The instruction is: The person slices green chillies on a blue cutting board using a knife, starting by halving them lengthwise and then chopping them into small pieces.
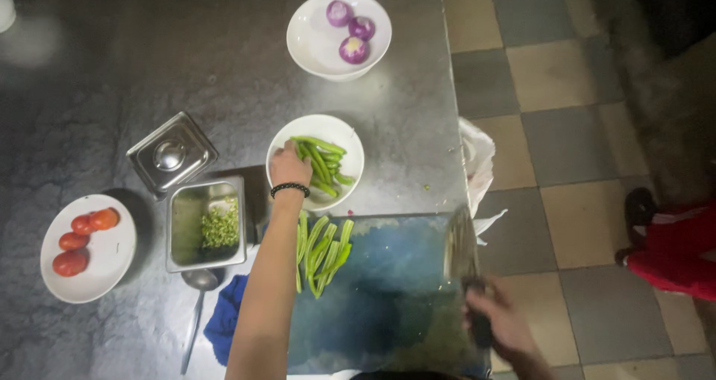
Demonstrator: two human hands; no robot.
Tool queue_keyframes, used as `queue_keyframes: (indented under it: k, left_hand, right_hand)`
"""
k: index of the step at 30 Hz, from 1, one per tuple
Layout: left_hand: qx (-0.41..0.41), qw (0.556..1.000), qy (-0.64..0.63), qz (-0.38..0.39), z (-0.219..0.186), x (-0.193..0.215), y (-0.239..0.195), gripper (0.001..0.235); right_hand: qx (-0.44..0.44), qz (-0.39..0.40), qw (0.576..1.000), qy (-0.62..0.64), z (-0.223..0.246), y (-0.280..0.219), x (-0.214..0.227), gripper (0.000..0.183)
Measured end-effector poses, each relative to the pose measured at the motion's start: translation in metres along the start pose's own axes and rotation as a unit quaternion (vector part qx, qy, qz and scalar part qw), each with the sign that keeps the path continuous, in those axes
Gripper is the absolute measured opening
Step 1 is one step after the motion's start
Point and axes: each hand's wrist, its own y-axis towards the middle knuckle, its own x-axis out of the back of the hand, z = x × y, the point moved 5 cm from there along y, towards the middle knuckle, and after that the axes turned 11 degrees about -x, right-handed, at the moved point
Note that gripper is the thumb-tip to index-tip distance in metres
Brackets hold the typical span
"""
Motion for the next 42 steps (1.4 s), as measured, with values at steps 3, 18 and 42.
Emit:
queue_keyframes:
  k: [3,18,42]
  left_hand:
    - [0.018,0.993,0.093,0.073,0.003,-0.011,0.007,0.035]
    - [-0.085,0.996,-0.015,0.024,-0.090,0.097,-0.098,0.018]
    - [0.086,0.869,-0.485,-0.048,-0.031,0.012,-0.044,0.022]
  right_hand:
    - [0.058,-0.001,0.995,-0.087,-0.028,-0.003,0.014,0.043]
    - [0.118,-0.059,0.895,-0.426,-0.062,-0.009,0.020,0.030]
    - [0.138,-0.048,0.847,-0.511,-0.071,-0.007,0.002,0.036]
